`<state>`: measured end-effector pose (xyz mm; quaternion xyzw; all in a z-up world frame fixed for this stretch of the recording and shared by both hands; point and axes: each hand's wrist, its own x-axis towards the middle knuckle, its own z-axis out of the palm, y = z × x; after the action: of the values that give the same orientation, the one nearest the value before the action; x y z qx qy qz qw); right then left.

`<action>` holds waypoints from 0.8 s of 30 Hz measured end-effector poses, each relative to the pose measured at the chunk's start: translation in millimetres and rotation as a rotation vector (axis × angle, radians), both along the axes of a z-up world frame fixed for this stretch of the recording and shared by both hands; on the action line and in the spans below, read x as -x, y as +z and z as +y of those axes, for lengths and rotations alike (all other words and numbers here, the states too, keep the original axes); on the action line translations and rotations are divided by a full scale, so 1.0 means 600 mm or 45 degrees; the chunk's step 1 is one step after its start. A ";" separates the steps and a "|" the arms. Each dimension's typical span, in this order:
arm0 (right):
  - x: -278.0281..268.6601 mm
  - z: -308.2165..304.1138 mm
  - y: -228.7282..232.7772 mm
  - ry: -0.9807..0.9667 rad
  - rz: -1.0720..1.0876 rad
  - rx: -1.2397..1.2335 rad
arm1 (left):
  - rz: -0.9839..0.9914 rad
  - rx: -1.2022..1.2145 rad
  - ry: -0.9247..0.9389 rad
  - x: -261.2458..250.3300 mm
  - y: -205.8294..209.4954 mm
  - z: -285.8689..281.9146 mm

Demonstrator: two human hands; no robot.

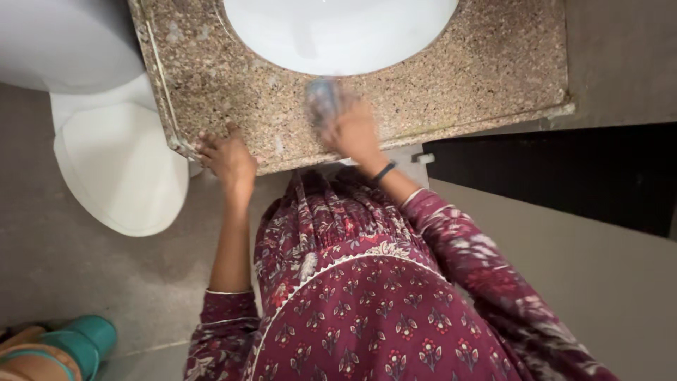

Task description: The person washes several toiletry bottles under running water in a bathroom sink. They then use a sponge and a scrub brush to clean the sink basin and the surrounding granite countertop. The person finishes by wiping the surfaces with a cloth.

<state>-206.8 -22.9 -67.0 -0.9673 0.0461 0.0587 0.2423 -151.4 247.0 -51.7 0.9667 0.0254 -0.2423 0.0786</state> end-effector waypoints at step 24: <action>-0.075 -0.073 0.013 1.419 -0.309 -0.084 | -0.876 0.353 0.694 0.094 -0.047 0.073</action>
<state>-161.7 -66.9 -59.0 -0.8373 -0.5010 0.0673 0.2085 -207.5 290.7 -79.6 0.9293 0.2185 0.1211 0.2720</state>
